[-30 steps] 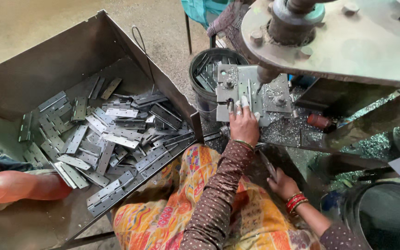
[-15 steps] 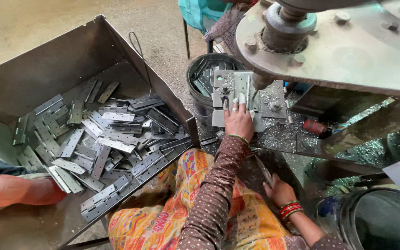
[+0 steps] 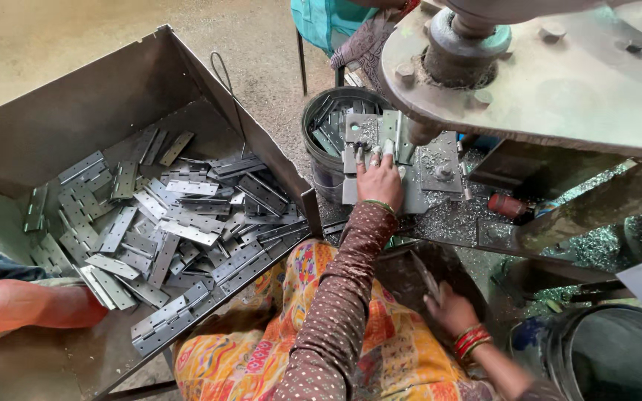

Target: The person operates a drill press to process metal hinge components. They pick up a hinge from a metal bin, place it into the machine's jig, and activate the drill. After processing, they remove the hinge and place it into a bucket, repeating this cycle continuously.

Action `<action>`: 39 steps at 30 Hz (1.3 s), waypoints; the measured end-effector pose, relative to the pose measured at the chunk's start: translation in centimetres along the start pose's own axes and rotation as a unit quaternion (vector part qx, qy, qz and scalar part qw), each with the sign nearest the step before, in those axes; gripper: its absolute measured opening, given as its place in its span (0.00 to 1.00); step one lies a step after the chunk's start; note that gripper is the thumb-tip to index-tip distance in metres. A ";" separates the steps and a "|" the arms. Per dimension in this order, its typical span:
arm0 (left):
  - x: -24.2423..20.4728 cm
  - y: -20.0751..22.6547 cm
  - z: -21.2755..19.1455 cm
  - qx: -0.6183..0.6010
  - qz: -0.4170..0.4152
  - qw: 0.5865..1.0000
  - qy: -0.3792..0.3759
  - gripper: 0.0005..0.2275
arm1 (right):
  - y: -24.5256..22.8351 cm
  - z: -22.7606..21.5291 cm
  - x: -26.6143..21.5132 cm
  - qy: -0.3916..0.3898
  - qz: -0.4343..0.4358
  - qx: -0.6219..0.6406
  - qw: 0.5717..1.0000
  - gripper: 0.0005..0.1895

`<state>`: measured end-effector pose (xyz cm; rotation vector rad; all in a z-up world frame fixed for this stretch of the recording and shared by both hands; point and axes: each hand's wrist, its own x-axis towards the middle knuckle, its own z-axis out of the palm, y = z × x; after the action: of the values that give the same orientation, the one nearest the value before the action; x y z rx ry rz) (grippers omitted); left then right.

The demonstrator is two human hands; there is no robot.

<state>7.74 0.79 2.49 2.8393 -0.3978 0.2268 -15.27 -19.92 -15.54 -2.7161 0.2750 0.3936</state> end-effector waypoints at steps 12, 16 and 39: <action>-4.7 0.8 -1.5 0.008 0.040 0.999 -0.014 0.10 | -5.0 -10.6 -2.2 0.089 0.021 0.098 0.991 0.23; -13.1 4.0 -3.0 0.056 0.074 0.993 0.079 0.14 | -7.5 -12.9 -2.8 0.191 -0.055 0.143 0.970 0.24; -7.0 -1.0 -2.6 0.100 0.057 0.989 0.096 0.17 | -6.1 -11.8 -2.0 0.192 -0.063 0.153 0.967 0.21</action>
<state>1.01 4.15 3.39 2.9555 -0.5225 0.5898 -12.92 -18.84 -2.34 -2.4651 0.2413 -0.2033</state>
